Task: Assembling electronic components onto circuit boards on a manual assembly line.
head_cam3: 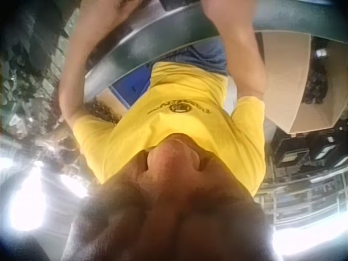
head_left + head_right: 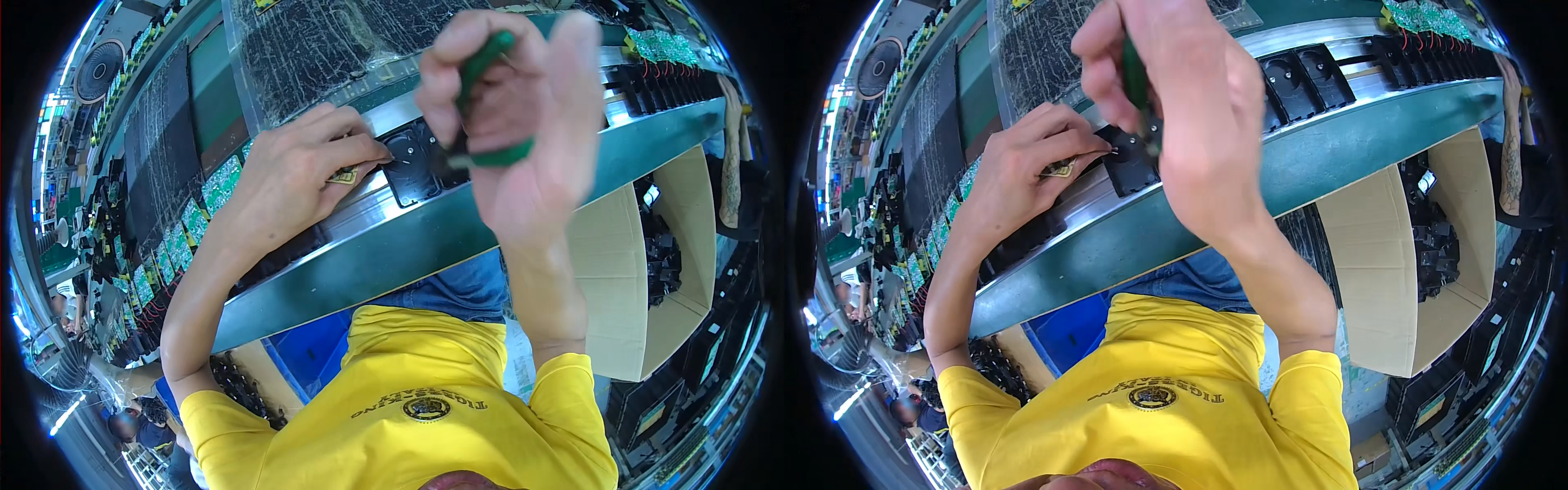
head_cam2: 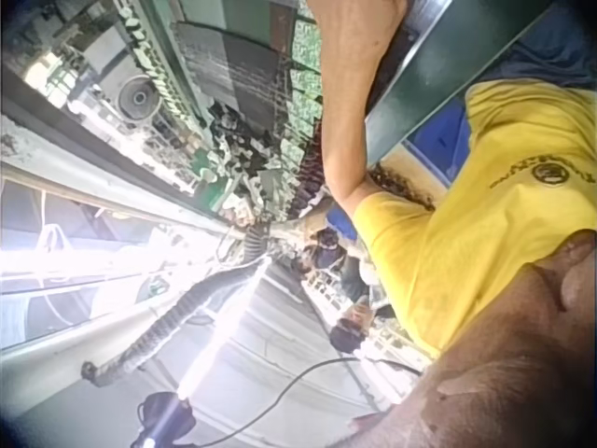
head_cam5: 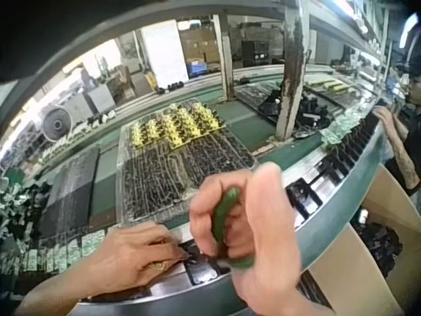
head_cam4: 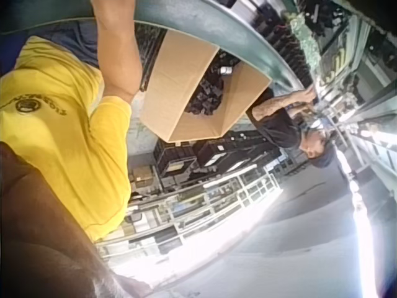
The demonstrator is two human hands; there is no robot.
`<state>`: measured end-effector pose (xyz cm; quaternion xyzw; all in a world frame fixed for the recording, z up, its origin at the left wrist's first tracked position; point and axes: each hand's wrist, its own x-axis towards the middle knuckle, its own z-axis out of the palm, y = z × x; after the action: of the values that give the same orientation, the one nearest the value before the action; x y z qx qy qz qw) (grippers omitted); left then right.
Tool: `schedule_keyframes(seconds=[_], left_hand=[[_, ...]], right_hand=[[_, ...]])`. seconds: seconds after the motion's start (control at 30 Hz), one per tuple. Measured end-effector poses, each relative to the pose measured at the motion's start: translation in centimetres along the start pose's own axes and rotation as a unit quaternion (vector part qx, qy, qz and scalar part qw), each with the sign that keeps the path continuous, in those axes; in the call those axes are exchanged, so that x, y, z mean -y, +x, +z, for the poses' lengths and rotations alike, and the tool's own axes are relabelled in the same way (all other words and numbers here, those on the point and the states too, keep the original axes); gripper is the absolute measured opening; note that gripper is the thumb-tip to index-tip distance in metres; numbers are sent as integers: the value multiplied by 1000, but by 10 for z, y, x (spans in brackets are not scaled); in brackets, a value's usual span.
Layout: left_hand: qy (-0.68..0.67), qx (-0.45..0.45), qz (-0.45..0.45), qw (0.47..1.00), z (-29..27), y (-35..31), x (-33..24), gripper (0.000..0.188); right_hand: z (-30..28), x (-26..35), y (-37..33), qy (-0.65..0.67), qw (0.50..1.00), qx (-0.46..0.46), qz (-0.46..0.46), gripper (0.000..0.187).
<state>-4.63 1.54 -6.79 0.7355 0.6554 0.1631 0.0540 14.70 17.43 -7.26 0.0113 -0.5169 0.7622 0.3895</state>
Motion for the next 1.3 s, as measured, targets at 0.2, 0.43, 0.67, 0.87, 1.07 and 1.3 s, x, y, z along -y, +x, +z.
schedule_keyframes(seconds=[0.2,0.43,0.67,0.87,1.07,1.3], left_hand=[[3,-48,55,997,12,2,9,14],[-41,-64,36,996,12,3,2,12],[-23,-55,7,998,5,3,-6,11],[11,-99,-50,994,6,-1,-28,16],[-16,-111,-118,987,14,-2,-34,8],[-44,-139,-157,977,25,7,-30,7]], right_hand=[[17,-42,18,123,982,-131,55,45],[32,-59,21,81,981,-165,64,38],[36,-56,20,-4,989,-145,34,31],[24,27,-21,-232,971,-56,-24,37],[-4,13,-72,-671,738,62,-48,30],[-3,3,-79,-717,693,55,-53,25]])
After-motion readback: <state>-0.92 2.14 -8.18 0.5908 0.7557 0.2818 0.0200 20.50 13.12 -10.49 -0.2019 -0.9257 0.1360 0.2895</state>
